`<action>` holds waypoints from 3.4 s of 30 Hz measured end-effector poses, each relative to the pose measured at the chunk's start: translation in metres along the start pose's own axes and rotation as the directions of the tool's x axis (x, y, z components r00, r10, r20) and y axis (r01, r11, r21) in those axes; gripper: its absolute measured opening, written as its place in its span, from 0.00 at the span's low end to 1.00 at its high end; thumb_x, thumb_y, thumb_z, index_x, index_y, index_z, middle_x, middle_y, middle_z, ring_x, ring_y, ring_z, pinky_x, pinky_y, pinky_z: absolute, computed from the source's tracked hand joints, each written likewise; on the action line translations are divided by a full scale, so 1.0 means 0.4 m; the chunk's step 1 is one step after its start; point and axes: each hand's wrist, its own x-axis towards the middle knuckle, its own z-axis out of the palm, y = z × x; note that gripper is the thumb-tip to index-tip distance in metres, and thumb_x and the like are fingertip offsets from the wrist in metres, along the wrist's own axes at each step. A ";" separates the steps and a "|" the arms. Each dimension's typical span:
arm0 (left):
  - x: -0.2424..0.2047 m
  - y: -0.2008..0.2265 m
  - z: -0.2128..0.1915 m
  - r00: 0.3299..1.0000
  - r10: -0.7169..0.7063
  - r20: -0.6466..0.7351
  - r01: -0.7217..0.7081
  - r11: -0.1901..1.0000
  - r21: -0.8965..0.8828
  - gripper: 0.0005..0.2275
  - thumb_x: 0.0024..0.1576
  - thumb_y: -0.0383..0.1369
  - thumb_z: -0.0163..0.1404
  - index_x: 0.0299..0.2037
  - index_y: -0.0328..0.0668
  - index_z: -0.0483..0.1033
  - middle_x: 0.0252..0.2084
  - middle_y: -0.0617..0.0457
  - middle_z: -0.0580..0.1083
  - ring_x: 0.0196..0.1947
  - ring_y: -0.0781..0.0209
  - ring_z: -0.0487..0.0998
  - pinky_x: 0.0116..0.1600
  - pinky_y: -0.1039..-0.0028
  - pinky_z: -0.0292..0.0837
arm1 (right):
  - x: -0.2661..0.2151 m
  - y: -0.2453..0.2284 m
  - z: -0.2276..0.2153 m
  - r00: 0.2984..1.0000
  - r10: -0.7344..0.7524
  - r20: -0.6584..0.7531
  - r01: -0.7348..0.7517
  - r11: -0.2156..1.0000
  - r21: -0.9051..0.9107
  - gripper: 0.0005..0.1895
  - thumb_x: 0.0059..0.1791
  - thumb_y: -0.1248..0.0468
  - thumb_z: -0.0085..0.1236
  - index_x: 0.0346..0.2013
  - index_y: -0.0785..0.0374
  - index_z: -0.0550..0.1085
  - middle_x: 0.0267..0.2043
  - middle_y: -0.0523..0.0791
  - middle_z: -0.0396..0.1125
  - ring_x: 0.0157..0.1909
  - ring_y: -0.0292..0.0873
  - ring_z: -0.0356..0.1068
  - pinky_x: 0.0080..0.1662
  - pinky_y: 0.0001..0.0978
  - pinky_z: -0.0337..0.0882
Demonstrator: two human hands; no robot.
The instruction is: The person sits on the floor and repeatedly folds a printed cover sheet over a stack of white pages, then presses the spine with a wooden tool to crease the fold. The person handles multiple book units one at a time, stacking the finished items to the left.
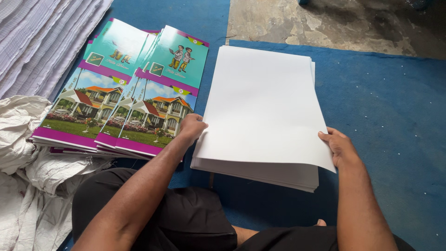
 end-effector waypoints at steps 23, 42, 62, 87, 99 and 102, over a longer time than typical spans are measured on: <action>0.081 -0.079 0.149 0.977 0.212 0.010 -0.212 0.969 0.126 0.15 0.46 0.32 0.64 0.45 0.43 0.84 0.46 0.45 0.81 0.46 0.54 0.83 0.55 0.70 0.76 | -0.046 -0.049 -0.017 0.902 -0.431 0.007 0.391 0.812 -0.433 0.22 0.53 0.50 0.53 0.56 0.58 0.77 0.61 0.50 0.70 0.62 0.51 0.70 0.61 0.47 0.69; 0.069 -0.042 0.212 0.840 0.541 -0.037 -0.464 0.753 0.467 0.07 0.49 0.21 0.52 0.37 0.33 0.79 0.46 0.32 0.73 0.47 0.34 0.76 0.54 0.56 0.73 | -0.073 0.000 0.304 0.481 -0.738 0.473 0.812 0.172 -0.557 0.23 0.52 0.49 0.53 0.61 0.48 0.74 0.72 0.54 0.55 0.76 0.56 0.47 0.69 0.59 0.45; 0.098 -0.001 0.197 0.964 0.259 0.067 -0.263 0.962 0.068 0.12 0.50 0.40 0.57 0.34 0.39 0.85 0.35 0.44 0.82 0.40 0.50 0.83 0.52 0.62 0.76 | 0.020 -0.040 0.429 0.495 -0.793 0.356 0.766 0.204 -0.610 0.32 0.48 0.47 0.59 0.65 0.53 0.71 0.71 0.56 0.56 0.75 0.56 0.49 0.68 0.59 0.53; 0.001 0.055 0.149 0.971 0.234 -0.057 -0.213 0.945 0.248 0.13 0.51 0.22 0.49 0.47 0.28 0.69 0.41 0.29 0.77 0.47 0.32 0.79 0.56 0.55 0.74 | 0.113 0.011 0.469 0.726 -0.599 0.339 0.568 0.242 -0.787 0.45 0.47 0.27 0.45 0.74 0.39 0.57 0.81 0.56 0.33 0.79 0.65 0.32 0.62 0.67 0.63; 0.006 0.044 0.149 0.969 0.239 -0.058 -0.221 0.948 0.228 0.12 0.52 0.21 0.47 0.47 0.28 0.69 0.41 0.30 0.77 0.48 0.33 0.79 0.57 0.54 0.73 | 0.110 0.013 0.485 0.725 -0.595 0.347 0.548 0.193 -0.814 0.46 0.47 0.26 0.43 0.75 0.39 0.57 0.80 0.57 0.35 0.78 0.68 0.32 0.60 0.67 0.65; 0.005 0.044 0.147 0.967 0.248 -0.056 -0.229 0.945 0.235 0.11 0.52 0.21 0.48 0.46 0.28 0.69 0.41 0.30 0.77 0.48 0.33 0.79 0.57 0.54 0.73 | 0.112 0.013 0.488 0.719 -0.601 0.349 0.545 0.175 -0.820 0.46 0.47 0.26 0.44 0.75 0.39 0.57 0.80 0.58 0.35 0.78 0.68 0.32 0.59 0.67 0.65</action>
